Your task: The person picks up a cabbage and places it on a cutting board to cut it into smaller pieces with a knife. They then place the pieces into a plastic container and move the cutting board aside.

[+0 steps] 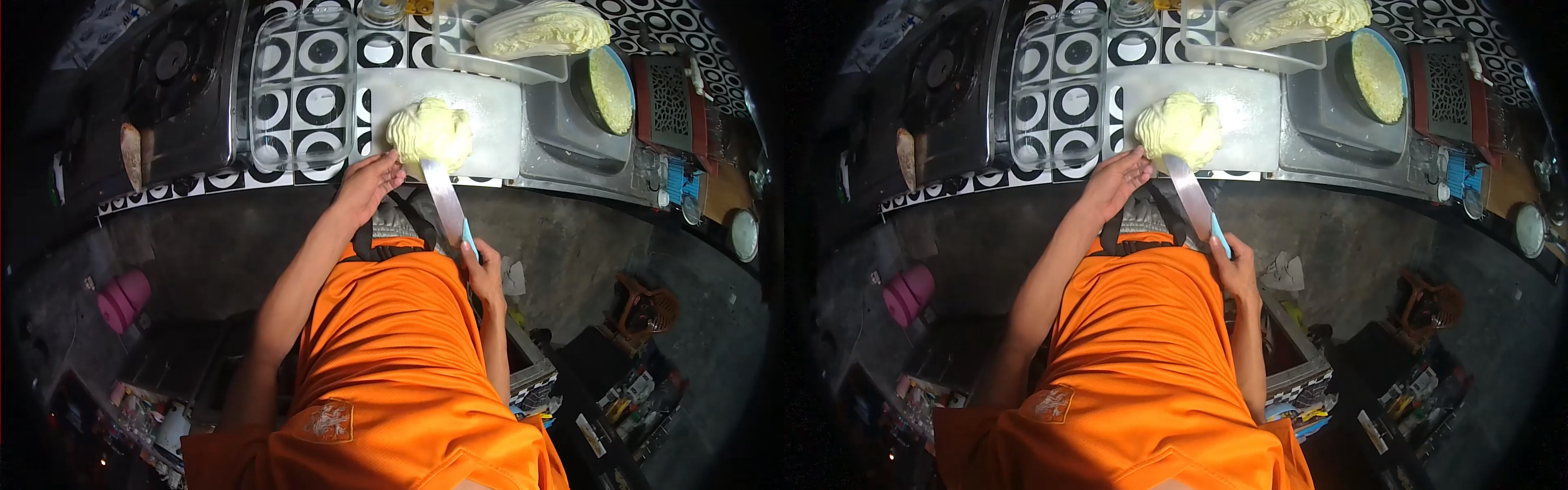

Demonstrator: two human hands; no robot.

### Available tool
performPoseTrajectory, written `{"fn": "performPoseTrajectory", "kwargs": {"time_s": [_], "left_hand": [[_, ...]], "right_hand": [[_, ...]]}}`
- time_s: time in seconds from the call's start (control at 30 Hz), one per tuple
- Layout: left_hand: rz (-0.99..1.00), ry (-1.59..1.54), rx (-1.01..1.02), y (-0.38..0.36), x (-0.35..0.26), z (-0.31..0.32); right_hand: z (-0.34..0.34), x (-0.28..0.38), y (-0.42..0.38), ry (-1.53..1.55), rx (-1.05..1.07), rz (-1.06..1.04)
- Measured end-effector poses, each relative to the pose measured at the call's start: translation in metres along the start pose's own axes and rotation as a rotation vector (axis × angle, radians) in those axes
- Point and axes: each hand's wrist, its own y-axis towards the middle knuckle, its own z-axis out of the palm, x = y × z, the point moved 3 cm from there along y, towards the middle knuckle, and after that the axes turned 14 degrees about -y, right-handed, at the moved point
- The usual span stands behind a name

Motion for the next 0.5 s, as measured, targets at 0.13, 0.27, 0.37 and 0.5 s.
{"fn": "performPoseTrajectory", "kwargs": {"time_s": [0.13,0.27,0.37,0.5], "left_hand": [[-0.072,-0.047,-0.071,0.008,0.001,-0.006],[-0.062,0.012,-0.023,0.009,0.0,-0.009],[-0.027,0.059,-0.021,0.008,-0.004,-0.007],[0.012,0.072,-0.001,0.007,-0.008,-0.01]], "right_hand": [[-0.006,-0.02,-0.01,-0.098,-0.003,0.089],[-0.003,-0.019,-0.009,-0.19,-0.079,0.028],[0.001,-0.01,-0.005,-0.254,-0.069,0.058],[0.002,-0.006,-0.003,-0.257,-0.101,-0.033]]}}
